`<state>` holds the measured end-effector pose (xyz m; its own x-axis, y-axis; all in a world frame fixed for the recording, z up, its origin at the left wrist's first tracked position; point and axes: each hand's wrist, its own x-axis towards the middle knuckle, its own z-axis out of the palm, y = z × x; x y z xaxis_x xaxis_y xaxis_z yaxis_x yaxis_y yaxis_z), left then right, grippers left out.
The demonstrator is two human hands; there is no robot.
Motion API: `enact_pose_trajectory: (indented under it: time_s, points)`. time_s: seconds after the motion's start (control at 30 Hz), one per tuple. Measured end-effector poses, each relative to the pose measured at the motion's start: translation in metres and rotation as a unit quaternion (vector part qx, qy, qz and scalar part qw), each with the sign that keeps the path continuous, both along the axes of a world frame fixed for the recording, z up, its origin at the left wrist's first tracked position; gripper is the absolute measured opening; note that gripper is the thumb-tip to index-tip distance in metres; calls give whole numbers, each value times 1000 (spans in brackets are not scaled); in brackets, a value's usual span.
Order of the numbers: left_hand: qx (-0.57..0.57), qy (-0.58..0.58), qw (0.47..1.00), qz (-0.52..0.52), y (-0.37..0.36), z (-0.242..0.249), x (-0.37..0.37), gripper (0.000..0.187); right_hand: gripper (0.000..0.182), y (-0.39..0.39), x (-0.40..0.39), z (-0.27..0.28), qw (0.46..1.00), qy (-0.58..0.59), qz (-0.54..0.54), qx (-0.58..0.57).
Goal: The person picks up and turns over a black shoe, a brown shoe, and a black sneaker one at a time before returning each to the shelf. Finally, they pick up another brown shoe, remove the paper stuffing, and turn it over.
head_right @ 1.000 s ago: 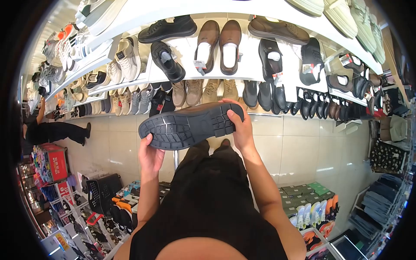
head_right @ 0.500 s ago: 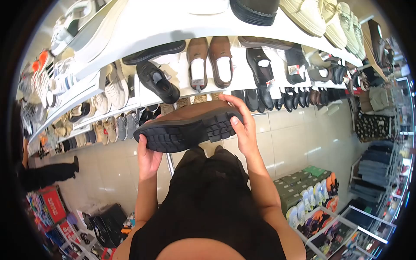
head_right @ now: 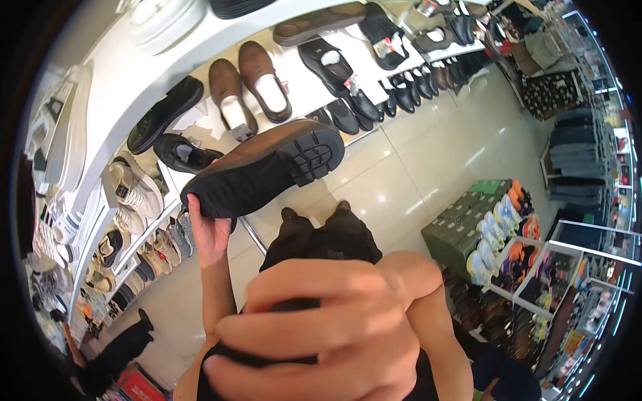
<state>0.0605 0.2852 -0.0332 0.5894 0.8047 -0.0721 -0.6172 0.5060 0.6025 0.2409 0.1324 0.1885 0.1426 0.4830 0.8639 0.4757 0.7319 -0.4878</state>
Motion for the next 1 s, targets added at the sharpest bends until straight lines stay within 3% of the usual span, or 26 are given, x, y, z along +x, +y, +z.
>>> enact_pose_trajectory:
  time_s: [0.07,0.1,0.17,0.3,0.37,0.47,0.5,0.57,0.7,0.77,0.87,0.93,1.0]
  points:
    - [-7,2,1000,-16,-7,3,14,68,13,17,13,1,977,-63,33,202]
    - [7,4,1000,-21,-12,5,19,67,13,13,10,7,976,-65,28,205]
    - [30,-7,999,-34,-25,7,38,64,8,-8,8,16,989,54,-53,127]
    - [-20,-1,999,-25,-57,4,70,61,7,-46,47,13,985,29,-93,140]
    - [-25,15,1000,-7,-76,-2,86,60,8,-72,73,24,989,83,-90,82]
    - [-39,51,998,12,-105,-2,117,61,13,-80,99,5,973,94,-112,177]
    - [-44,55,997,22,-114,0,126,61,18,-88,136,3,988,-11,24,155]
    - [-69,67,994,48,-126,-5,140,62,22,-117,158,2,992,-81,95,-17]
    - [-45,70,993,81,-154,7,159,59,14,-127,216,-47,953,-226,93,-181]
    - [-25,67,993,92,-166,14,163,58,23,-124,251,-72,979,-71,33,-189]
    - [-1,56,994,92,-185,18,156,56,29,-125,262,-109,950,48,-147,-272]
    - [-12,33,996,86,-196,16,148,58,37,-128,257,-147,937,73,-135,-314]
    - [-9,35,995,96,-205,14,140,59,42,-130,245,-175,893,242,-41,-377]
